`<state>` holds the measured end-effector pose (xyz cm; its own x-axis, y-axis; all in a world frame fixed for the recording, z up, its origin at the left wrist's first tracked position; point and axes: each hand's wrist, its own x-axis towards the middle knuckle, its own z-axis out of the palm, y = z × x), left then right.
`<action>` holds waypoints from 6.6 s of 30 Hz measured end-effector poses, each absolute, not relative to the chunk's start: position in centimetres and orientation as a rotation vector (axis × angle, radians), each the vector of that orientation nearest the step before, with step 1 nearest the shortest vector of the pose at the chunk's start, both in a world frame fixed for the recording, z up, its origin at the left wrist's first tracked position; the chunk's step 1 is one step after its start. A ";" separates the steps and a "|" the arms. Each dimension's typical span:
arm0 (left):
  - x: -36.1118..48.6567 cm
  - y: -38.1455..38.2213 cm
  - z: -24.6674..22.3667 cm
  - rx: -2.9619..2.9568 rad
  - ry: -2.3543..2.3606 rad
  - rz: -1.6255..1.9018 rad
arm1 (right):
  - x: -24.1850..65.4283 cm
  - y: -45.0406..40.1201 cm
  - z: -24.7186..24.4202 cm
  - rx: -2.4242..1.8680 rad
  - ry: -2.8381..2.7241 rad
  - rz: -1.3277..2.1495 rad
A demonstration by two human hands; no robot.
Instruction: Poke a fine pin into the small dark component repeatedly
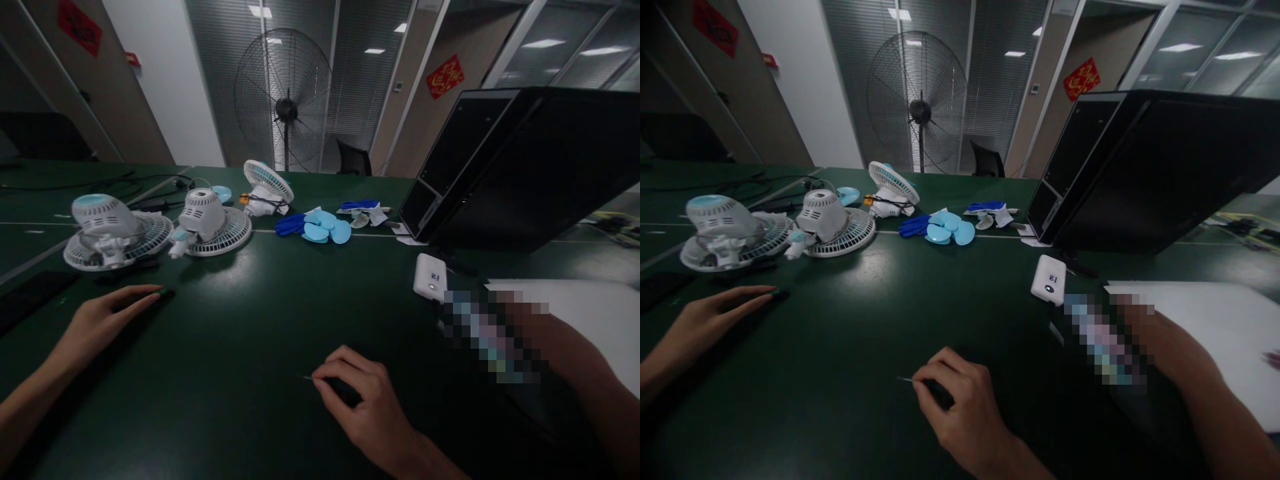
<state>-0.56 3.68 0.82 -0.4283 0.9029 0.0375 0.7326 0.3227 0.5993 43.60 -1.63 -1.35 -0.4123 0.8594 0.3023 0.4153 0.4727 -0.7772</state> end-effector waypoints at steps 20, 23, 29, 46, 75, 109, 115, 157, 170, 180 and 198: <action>-3.1 4.0 0.2 1.767 2.195 0.639 | 43.6 -1.8 -1.3 -1.052 -2.020 0.810; -3.3 4.1 -0.4 1.992 2.178 0.615 | 43.5 -1.7 -1.2 -1.054 -2.021 0.808; 1.7 3.2 -1.4 2.343 1.855 0.555 | 43.5 -1.7 -0.9 -1.080 -2.030 0.806; 19.2 -0.8 -1.7 2.088 1.066 0.665 | 44.9 -1.2 -1.2 -1.082 -2.138 0.642; 18.9 -0.9 -1.8 2.125 1.086 0.684 | 44.7 -1.4 -0.8 -1.060 -2.155 0.612; -5.6 4.1 -2.1 2.096 2.236 0.429 | 45.5 -0.6 -0.9 -1.209 -1.912 0.811; -6.7 4.1 -2.3 2.124 2.274 0.450 | 45.5 -0.6 -0.9 -1.213 -1.915 0.831; -1.3 2.5 0.2 1.289 2.149 1.029 | 45.3 -0.6 -0.5 -1.197 -1.946 0.858; 0.1 3.0 0.5 1.298 2.104 0.886 | 45.2 -0.5 -0.6 -1.198 -1.952 0.855; -0.5 3.0 0.2 1.314 2.119 0.770 | 45.3 -0.5 -0.9 -1.195 -1.961 0.847; -0.9 3.2 -0.1 1.391 2.148 0.749 | 45.2 -0.5 -0.6 -1.194 -1.972 0.818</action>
<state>-0.88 3.23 -0.12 -0.3751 0.9224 -0.0919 0.6650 0.3369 0.6666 45.25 -0.50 -0.59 -0.3464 0.9100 0.2277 0.4815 0.3809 -0.7894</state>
